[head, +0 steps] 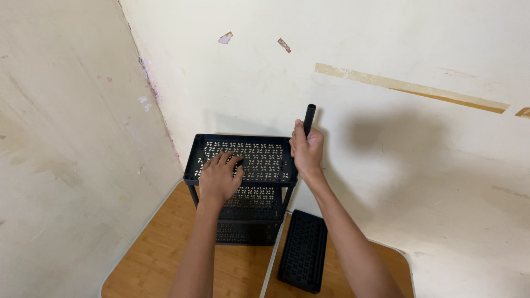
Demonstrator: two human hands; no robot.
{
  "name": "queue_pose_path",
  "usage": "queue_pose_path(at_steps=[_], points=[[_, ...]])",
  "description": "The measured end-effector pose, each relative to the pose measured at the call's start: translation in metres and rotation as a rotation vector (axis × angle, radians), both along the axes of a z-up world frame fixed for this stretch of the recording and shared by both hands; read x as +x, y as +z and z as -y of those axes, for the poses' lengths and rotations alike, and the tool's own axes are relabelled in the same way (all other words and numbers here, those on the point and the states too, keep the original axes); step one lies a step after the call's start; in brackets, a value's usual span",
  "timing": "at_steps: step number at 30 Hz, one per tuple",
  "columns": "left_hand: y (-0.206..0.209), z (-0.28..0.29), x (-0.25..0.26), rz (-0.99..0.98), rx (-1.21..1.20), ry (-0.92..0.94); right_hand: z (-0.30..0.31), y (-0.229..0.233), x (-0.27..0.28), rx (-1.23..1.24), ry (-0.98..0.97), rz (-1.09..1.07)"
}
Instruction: The person assembles a black plastic shelving unit by inserting vertical poles into the corner holes of stacked trays. They repeatedly adjust and reposition the trays and poles to secure the structure.
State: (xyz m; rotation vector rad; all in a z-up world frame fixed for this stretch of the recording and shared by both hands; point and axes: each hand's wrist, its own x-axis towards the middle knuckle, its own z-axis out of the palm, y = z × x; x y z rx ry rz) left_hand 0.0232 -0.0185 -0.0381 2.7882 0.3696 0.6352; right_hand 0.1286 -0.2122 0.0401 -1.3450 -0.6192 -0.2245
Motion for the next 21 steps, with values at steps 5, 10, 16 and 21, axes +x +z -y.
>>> queue_pose_path(at_steps=[5,10,16,21], points=[[0.006,-0.001,0.007,-0.015,0.02,-0.006,0.024,0.0,0.023,0.005,0.371,-0.107],[0.007,-0.002,0.008,-0.018,-0.005,0.009,0.019,-0.007,0.003,-0.043,0.161,0.069],[0.006,0.002,0.009,-0.005,0.006,0.02,0.009,-0.035,-0.032,-0.114,-0.126,0.057],[0.006,0.001,0.007,0.012,-0.014,0.023,-0.002,-0.061,-0.022,-0.096,-0.219,-0.087]])
